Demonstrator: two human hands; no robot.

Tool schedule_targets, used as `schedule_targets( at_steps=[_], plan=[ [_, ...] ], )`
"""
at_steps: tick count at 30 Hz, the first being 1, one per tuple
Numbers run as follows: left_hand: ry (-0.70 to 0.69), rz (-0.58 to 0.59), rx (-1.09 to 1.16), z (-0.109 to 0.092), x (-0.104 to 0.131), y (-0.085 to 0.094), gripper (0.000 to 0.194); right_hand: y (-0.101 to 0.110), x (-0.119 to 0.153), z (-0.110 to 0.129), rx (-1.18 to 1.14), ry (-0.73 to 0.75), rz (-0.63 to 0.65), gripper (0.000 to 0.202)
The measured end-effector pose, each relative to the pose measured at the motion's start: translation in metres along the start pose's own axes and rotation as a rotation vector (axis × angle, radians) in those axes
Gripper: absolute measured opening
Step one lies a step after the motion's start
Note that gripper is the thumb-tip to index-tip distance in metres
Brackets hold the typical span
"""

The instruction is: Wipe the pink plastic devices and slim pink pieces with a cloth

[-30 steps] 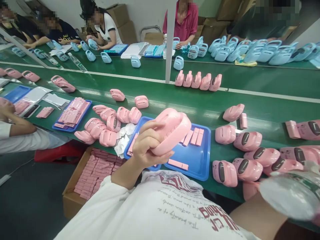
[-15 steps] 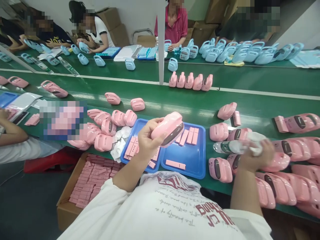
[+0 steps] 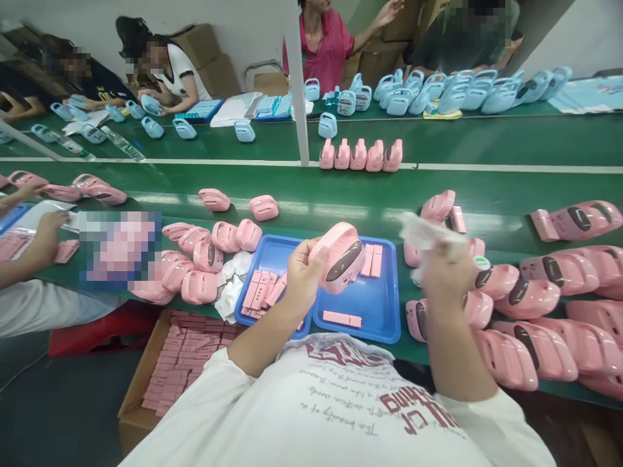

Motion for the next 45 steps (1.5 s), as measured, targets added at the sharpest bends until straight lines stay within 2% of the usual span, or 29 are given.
schedule_targets(
  at_steps=[1, 2, 5, 7, 12, 15, 16, 19, 20, 24, 25, 27, 30, 33, 35, 37, 40, 42, 45],
  plan=[
    [0.019, 0.010, 0.010, 0.004, 0.000, -0.004, 0.044, -0.025, 0.013, 0.018, -0.058, 0.120, 0.172, 0.052],
    [0.032, 0.012, 0.017, 0.007, 0.000, -0.006, 0.044, -0.046, 0.029, 0.034, -0.096, 0.261, 0.278, 0.048],
    [0.037, -0.011, 0.012, 0.013, -0.002, -0.005, 0.043, -0.077, 0.072, 0.060, -0.078, 0.680, 0.347, 0.048],
    [0.038, -0.024, -0.004, 0.014, -0.003, -0.002, 0.044, -0.083, 0.086, 0.062, -0.081, 0.860, 0.381, 0.053],
    [0.074, -0.041, -0.010, 0.012, -0.002, -0.001, 0.048, -0.077, 0.073, 0.052, -0.190, 0.740, 0.334, 0.051],
    [0.090, -0.037, 0.026, 0.012, -0.001, -0.003, 0.047, -0.077, 0.078, 0.057, -0.133, 0.879, 0.389, 0.050],
    [0.091, -0.030, 0.030, 0.012, -0.001, -0.003, 0.047, -0.078, 0.077, 0.056, -0.111, 0.869, 0.381, 0.049],
    [0.088, -0.018, 0.036, 0.012, -0.001, -0.003, 0.046, -0.075, 0.070, 0.046, -0.090, 0.700, 0.294, 0.052],
    [0.090, -0.018, 0.043, 0.011, -0.002, -0.003, 0.046, -0.074, 0.071, 0.043, -0.089, 0.686, 0.282, 0.053],
    [0.121, 0.022, 0.045, 0.008, -0.005, -0.002, 0.048, -0.076, 0.092, 0.046, -0.084, 0.902, 0.361, 0.055],
    [0.131, 0.042, 0.032, 0.007, -0.006, -0.002, 0.048, -0.075, 0.093, 0.046, -0.101, 0.888, 0.376, 0.056],
    [0.158, 0.099, 0.008, 0.004, -0.008, -0.001, 0.048, -0.072, 0.082, 0.044, -0.187, 0.734, 0.400, 0.059],
    [0.237, 0.215, 0.013, 0.001, -0.009, -0.002, 0.048, -0.067, 0.052, 0.040, -0.349, 0.413, 0.558, 0.060],
    [0.341, 0.333, 0.019, 0.002, -0.007, -0.005, 0.048, -0.066, 0.029, 0.043, -0.403, 0.250, 0.827, 0.053],
    [0.418, 0.404, 0.012, 0.006, -0.006, -0.009, 0.048, -0.066, 0.023, 0.050, -0.370, 0.285, 0.988, 0.052],
    [0.496, 0.449, 0.008, 0.012, -0.004, -0.012, 0.047, -0.068, 0.022, 0.059, -0.263, 0.391, 1.090, 0.049],
    [0.551, 0.467, 0.021, 0.021, -0.003, -0.013, 0.044, -0.074, 0.020, 0.069, -0.030, 0.502, 1.113, 0.045],
    [0.500, 0.464, 0.030, 0.021, -0.004, -0.011, 0.042, -0.076, 0.018, 0.071, -0.003, 0.515, 1.118, 0.043],
    [0.346, 0.378, 0.032, 0.013, -0.006, -0.003, 0.042, -0.075, 0.017, 0.063, -0.229, 0.411, 1.073, 0.041]
  ],
)
Point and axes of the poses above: each hand's wrist, its own x-axis away from the middle knuckle, its own y-axis out of the back of the hand, z = x × y, the point moved 5 cm from there along -x, towards the middle knuckle, and after that the axes turned 2 degrees about z, right-handed, at the moved point
